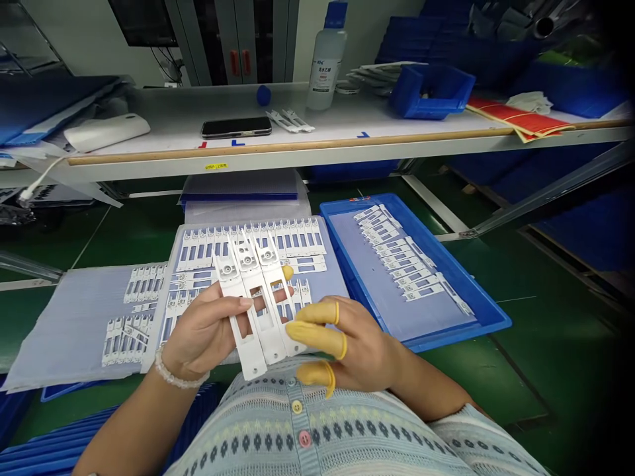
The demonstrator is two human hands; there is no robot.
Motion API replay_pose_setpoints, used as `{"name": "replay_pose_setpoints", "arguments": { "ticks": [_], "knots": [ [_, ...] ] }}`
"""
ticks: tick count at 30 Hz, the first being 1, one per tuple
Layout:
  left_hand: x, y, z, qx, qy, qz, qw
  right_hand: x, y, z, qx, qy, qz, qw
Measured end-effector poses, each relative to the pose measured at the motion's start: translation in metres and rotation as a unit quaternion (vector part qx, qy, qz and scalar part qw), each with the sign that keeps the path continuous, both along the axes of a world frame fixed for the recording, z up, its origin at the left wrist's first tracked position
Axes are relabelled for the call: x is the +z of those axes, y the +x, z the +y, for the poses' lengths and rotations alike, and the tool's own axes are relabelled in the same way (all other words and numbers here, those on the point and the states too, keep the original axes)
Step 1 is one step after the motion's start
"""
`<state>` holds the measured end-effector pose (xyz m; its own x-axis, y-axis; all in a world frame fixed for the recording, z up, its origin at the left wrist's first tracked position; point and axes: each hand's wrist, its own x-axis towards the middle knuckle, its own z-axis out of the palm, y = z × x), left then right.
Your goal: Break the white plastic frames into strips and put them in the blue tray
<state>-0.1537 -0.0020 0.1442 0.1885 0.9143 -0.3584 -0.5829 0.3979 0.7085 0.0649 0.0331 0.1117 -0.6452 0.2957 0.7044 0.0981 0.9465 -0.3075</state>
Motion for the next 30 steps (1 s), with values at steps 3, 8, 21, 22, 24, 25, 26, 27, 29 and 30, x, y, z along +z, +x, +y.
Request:
{"name": "replay_pose_setpoints", "arguments": {
  "ticks": [3, 8, 21, 22, 24, 25, 26, 27, 29, 30],
  "knots": [
    [-0.005, 0.001, 0.001, -0.013, 0.002, 0.031, 0.999, 0.003, -0.001, -0.004, -0.025, 0.042, -0.087, 0.995],
    [-0.012, 0.005, 0.001, -0.023, 0.01, 0.051, 0.998, -0.002, -0.002, -0.007, -0.041, 0.069, -0.15, 0.985],
    [-0.034, 0.019, 0.008, -0.04, 0.01, -0.007, 0.999, -0.017, 0.004, -0.01, -0.063, 0.035, -0.189, 0.979],
    [-0.04, 0.023, 0.01, -0.041, 0.001, -0.041, 0.998, -0.02, 0.006, -0.01, -0.068, 0.02, -0.186, 0.98],
    [-0.053, 0.028, 0.011, -0.024, -0.018, -0.094, 0.995, -0.031, 0.016, -0.01, -0.08, -0.012, -0.178, 0.981],
    [-0.061, 0.029, 0.011, -0.013, -0.026, -0.096, 0.995, -0.04, 0.023, -0.009, -0.084, -0.025, -0.167, 0.982],
    [-0.069, 0.029, 0.011, -0.007, -0.038, -0.099, 0.994, -0.051, 0.031, -0.006, -0.086, -0.031, -0.159, 0.983],
    [-0.077, 0.028, 0.01, -0.004, -0.051, -0.1, 0.994, -0.065, 0.04, -0.003, -0.094, -0.031, -0.15, 0.984],
    [-0.094, 0.024, 0.007, 0.012, -0.074, -0.104, 0.992, -0.098, 0.054, 0.004, -0.112, -0.042, -0.149, 0.982],
    [-0.102, 0.022, 0.005, 0.02, -0.083, -0.106, 0.991, -0.115, 0.06, 0.007, -0.111, -0.051, -0.146, 0.982]
  ]
}}
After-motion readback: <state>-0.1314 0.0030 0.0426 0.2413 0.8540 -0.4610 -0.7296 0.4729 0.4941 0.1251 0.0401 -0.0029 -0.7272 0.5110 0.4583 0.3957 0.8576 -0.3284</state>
